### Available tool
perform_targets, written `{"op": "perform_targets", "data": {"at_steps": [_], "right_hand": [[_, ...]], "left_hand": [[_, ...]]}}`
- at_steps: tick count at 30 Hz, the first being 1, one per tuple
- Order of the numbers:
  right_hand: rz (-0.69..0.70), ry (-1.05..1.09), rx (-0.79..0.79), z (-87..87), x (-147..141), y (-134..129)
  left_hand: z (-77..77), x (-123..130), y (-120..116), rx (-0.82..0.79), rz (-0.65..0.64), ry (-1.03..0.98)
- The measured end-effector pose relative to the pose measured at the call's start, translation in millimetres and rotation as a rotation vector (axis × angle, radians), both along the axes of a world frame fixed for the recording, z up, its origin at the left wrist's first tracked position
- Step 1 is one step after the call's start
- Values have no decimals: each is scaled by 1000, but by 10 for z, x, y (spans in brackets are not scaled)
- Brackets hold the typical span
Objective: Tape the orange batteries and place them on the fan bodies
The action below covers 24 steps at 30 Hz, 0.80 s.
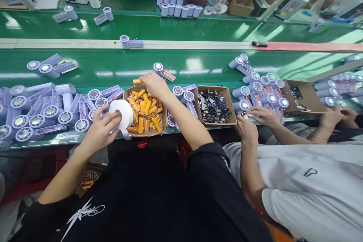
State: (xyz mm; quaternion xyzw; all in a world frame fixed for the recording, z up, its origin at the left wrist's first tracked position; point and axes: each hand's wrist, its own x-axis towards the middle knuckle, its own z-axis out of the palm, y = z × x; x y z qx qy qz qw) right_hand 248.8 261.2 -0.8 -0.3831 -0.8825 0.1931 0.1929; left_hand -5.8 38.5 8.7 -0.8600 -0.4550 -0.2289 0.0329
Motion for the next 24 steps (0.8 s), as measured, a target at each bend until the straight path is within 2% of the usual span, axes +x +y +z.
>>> {"op": "perform_targets", "data": {"at_steps": [4, 6, 8, 11, 18, 21, 24], "right_hand": [[-160, 799, -270, 137, 262, -497], [-186, 1049, -395, 209, 336, -834], [-230, 1180, -459, 250, 349, -1135], [-337, 1231, -449, 241, 310, -1436], [-573, 1242, -343, 45, 183, -1783], [-562, 1163, -466, -21, 211, -1884], [-438, 1010, -677, 29, 404, -1820]], "left_hand": [[101, 47, -102, 7, -27, 17], [137, 103, -125, 25, -58, 46], [163, 176, -125, 45, -95, 82], [194, 291, -111, 76, -128, 127], [214, 444, -110, 124, -123, 174], [212, 427, -97, 129, -109, 213], [260, 372, -45, 127, -111, 279]]}}
